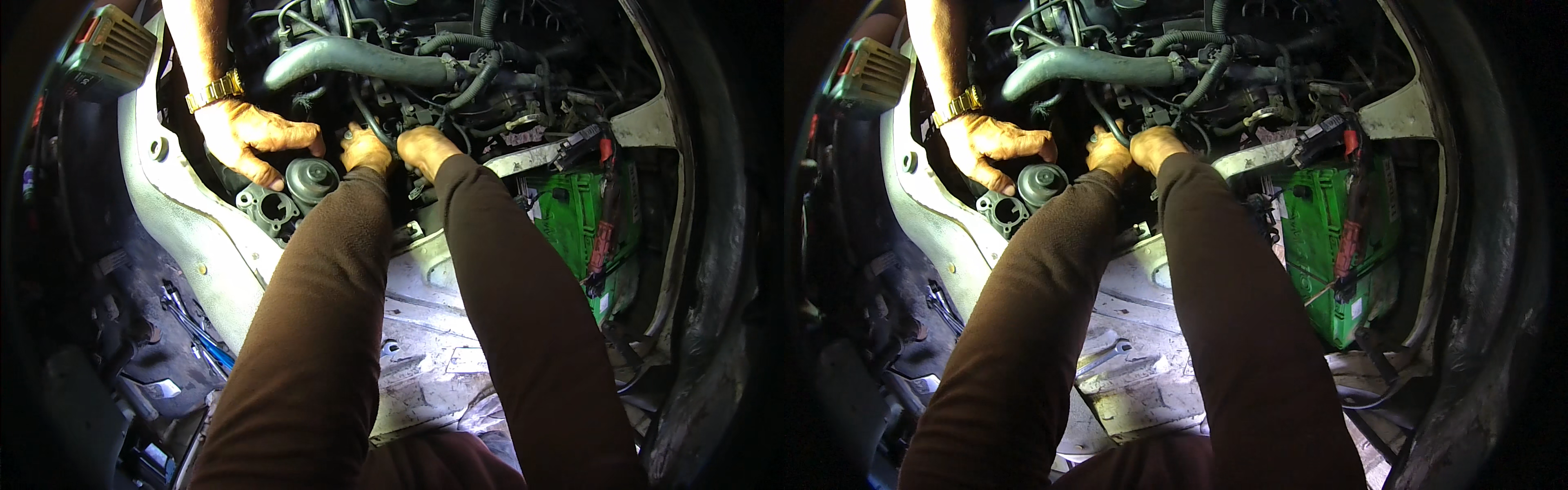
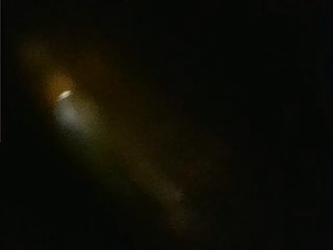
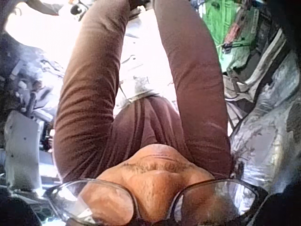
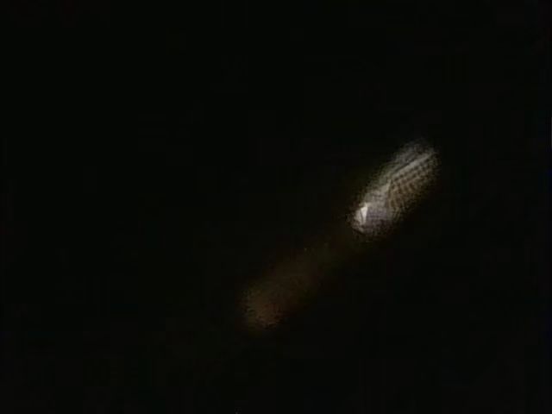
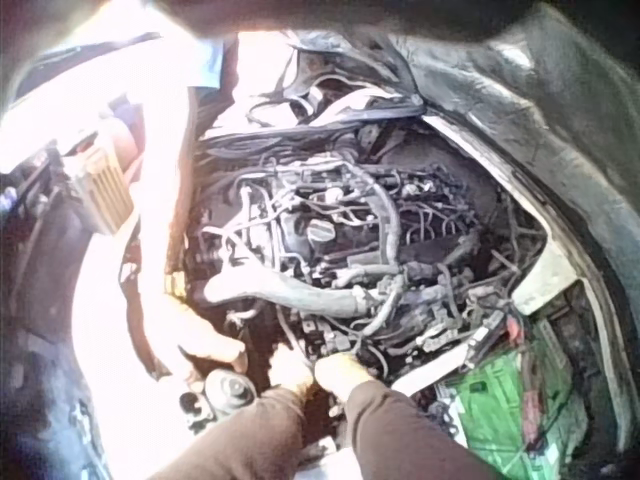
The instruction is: The person works inside a car's engine bay, using a wrench to tighten bolts on a component near the engine block. The person's hands are visible manipulating the tool and engine parts throughout the clip.
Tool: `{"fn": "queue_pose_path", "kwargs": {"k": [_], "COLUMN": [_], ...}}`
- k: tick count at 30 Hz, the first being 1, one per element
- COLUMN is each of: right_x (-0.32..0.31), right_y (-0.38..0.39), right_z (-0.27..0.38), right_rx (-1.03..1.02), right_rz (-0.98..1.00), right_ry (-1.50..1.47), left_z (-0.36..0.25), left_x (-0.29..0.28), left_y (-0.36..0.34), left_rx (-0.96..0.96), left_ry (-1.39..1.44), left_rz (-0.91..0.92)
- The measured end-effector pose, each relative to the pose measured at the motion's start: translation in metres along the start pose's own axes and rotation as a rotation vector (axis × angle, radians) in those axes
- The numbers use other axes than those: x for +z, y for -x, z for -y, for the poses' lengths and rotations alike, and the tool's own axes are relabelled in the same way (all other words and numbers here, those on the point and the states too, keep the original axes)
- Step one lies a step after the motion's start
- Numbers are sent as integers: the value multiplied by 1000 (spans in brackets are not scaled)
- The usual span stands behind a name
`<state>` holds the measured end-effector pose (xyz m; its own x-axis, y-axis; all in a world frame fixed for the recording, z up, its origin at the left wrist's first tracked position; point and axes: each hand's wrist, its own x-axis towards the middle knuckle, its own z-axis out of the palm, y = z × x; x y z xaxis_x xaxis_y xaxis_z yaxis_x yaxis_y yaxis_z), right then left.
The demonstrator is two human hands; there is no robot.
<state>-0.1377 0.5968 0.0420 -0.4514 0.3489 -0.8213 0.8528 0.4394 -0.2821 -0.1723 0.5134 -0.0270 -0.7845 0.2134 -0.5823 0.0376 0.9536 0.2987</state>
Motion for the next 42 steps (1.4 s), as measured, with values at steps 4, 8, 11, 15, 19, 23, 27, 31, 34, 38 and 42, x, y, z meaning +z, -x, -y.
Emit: {"fn": "queue_pose_path", "kwargs": {"k": [4, 8, 11, 15, 19, 23, 27, 31, 34, 38, 42], "right_x": [-7, -2, 0, 3, 18, 19, 24, 25, 23, 18, 16], "right_y": [16, 26, 21, 25, -27, -24, -33, -30, -35, 3, -1], "right_z": [6, 12, 4, 13, -10, -12, -21, -15, -22, 0, 8], "right_rx": [250, 254, 196, 223, 170, 31, -61, -32, -30, 7, -38], "right_rz": [144, -41, -81, -24, -193, -82, 100, 142, 78, -87, -19], "right_ry": [-1288, -1139, -929, -1144, -579, 172, 882, 947, 947, 784, 807], "left_z": [4, 9, 1, 23, -3, 5, -6, -5, -7, -4, 8], "left_x": [7, 21, 13, 35, 2, 0, -12, -9, -6, -4, 13], "left_y": [-3, -23, -7, -41, -5, -5, 0, -10, -10, -11, -19], "left_rx": [-24, -100, 47, -104, -12, 2, 25, -19, -26, -50, -38], "left_ry": [88, 149, 17, 154, 23, 39, -39, -46, -31, -5, -15], "left_rz": [-12, -14, -68, -65, -11, -57, -8, 7, 5, -44, -153]}}
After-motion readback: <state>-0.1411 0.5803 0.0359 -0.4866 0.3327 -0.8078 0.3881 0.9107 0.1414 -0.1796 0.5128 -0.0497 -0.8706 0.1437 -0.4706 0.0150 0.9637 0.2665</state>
